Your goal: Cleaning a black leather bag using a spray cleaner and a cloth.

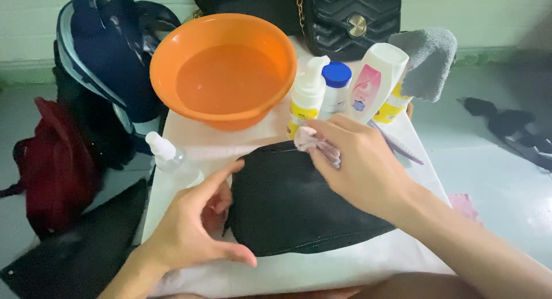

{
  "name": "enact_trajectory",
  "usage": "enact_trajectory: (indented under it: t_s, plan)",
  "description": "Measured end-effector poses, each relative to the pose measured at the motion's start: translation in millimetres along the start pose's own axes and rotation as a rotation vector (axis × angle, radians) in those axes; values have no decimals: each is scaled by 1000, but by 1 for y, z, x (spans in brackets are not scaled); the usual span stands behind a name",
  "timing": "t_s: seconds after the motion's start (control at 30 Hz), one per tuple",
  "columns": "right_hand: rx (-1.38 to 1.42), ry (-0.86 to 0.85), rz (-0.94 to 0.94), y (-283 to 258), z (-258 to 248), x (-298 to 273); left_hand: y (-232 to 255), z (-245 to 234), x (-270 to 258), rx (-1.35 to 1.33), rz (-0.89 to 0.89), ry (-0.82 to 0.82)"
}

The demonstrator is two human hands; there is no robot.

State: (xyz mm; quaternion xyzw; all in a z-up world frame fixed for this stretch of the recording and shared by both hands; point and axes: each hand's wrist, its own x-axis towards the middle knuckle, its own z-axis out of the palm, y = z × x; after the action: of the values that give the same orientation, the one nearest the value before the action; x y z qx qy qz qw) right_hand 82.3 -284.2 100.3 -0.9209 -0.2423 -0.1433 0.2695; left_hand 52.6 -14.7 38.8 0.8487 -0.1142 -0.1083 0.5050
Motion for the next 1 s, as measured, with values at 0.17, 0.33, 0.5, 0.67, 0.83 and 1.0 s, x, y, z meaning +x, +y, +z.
enact_trajectory:
  t_s: [0.17, 0.33, 0.5, 0.67, 0.83, 1.0]
  plan:
    - [-92, -98, 54, 4, 25, 1, 1, 3, -1, 136, 181, 4]
    - [-122, -70, 63, -8, 25, 2, -4, 3, -4, 61, 184, 24]
    - [21, -140, -88, -22, 30, 0, -11, 1, 1, 112, 220, 29]
    - [346, -412, -81, -37, 18, 1, -13, 0, 0, 34, 129, 6]
    - [281, -173, -3, -25, 17, 9, -13, -1, 0, 18, 82, -11]
    - [250, -218, -148, -20, 30, 13, -15, 0, -1, 55, 134, 2]
